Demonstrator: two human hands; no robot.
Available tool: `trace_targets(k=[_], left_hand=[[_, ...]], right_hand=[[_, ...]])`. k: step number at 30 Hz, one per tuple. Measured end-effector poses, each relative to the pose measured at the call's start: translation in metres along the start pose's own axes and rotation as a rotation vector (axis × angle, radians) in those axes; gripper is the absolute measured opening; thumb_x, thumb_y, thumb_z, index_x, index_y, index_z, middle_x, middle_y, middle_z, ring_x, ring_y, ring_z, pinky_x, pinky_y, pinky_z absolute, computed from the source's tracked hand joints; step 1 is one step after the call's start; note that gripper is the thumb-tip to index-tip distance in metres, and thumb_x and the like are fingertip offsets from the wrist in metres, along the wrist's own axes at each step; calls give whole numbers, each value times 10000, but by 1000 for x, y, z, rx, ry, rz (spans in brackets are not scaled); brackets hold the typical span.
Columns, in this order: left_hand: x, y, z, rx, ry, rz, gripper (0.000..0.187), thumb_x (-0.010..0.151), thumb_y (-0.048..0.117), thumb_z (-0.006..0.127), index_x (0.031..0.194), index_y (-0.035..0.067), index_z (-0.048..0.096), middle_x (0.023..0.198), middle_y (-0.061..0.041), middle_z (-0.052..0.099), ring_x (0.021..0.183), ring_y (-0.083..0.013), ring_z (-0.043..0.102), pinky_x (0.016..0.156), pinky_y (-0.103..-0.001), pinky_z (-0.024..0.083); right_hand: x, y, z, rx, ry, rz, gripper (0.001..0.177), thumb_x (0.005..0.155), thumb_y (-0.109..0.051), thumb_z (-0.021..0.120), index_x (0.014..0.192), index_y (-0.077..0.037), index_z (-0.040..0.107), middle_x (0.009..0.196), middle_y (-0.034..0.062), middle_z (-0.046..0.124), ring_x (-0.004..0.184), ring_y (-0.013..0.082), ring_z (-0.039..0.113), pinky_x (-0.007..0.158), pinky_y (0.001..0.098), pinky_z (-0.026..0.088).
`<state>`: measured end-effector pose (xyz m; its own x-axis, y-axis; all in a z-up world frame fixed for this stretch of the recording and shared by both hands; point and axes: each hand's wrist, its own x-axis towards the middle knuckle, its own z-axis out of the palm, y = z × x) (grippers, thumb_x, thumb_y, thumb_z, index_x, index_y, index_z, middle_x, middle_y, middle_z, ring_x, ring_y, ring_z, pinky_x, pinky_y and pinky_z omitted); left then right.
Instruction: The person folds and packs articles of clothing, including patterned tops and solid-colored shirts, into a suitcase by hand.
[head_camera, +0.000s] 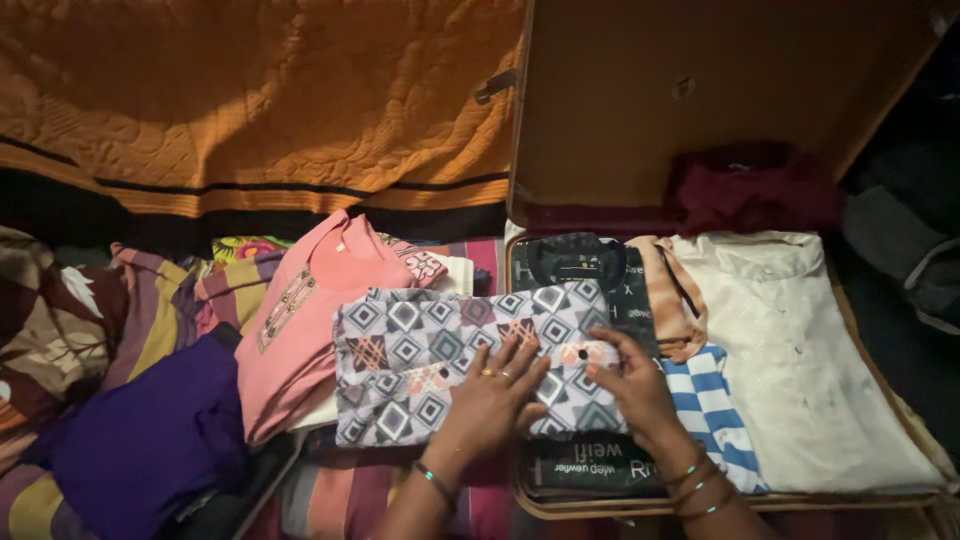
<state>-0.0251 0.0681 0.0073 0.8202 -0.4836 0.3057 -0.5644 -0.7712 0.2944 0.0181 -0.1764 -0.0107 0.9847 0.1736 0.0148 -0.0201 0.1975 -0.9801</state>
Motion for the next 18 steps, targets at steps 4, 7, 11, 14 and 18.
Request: trace_targets(k=[4, 7, 11, 14, 18], left_hand=[[13, 22, 0, 3, 89, 45, 681, 904, 406, 655, 1518, 173, 475, 1656, -137, 337, 1536, -376, 273, 1196, -625, 203], [19, 30, 4, -6, 106, 44, 627, 958, 443, 625, 1544, 283, 471, 1665, -114, 314, 1527, -388, 253, 1181, -635, 177], [25, 24, 21, 43, -67, -6, 631, 947, 496, 576, 1532, 316, 425, 1628, -79, 331, 1505, -379, 239, 1172, -644, 152], [29, 13, 29, 101, 11, -11, 613, 948, 458, 583, 1520, 273, 458, 1592, -78, 410, 1479, -368, 304, 1172, -632, 187], [23, -4, 13, 60, 149, -128, 387, 887, 275, 668, 1245, 130, 653, 1324, -82, 667, 1300, -330, 573, 1063, -565, 401]], right_hand=[[-3, -39, -35, -67, 199, -126, 554, 826, 59, 708, 1364, -42, 627, 1224, 79, 672, 918, 162, 630, 803, 289, 532], [-14, -66, -87, 38, 272, -2, 573, 806, 63, 677, 1357, -77, 610, 1055, 76, 713, 892, 162, 680, 775, 295, 576], [-21, -44, -158, -184, 303, 34, 601, 869, 75, 685, 1450, -62, 611, 944, 204, 603, 848, 180, 613, 744, 311, 515], [-27, -27, -170, -683, 388, 61, 628, 875, 77, 689, 1477, -65, 581, 1033, 212, 590, 906, 226, 627, 805, 346, 506], [-45, -42, -148, -1069, 479, -219, 582, 840, 22, 662, 1410, -57, 573, 1273, 170, 654, 1114, 295, 671, 852, 377, 558]])
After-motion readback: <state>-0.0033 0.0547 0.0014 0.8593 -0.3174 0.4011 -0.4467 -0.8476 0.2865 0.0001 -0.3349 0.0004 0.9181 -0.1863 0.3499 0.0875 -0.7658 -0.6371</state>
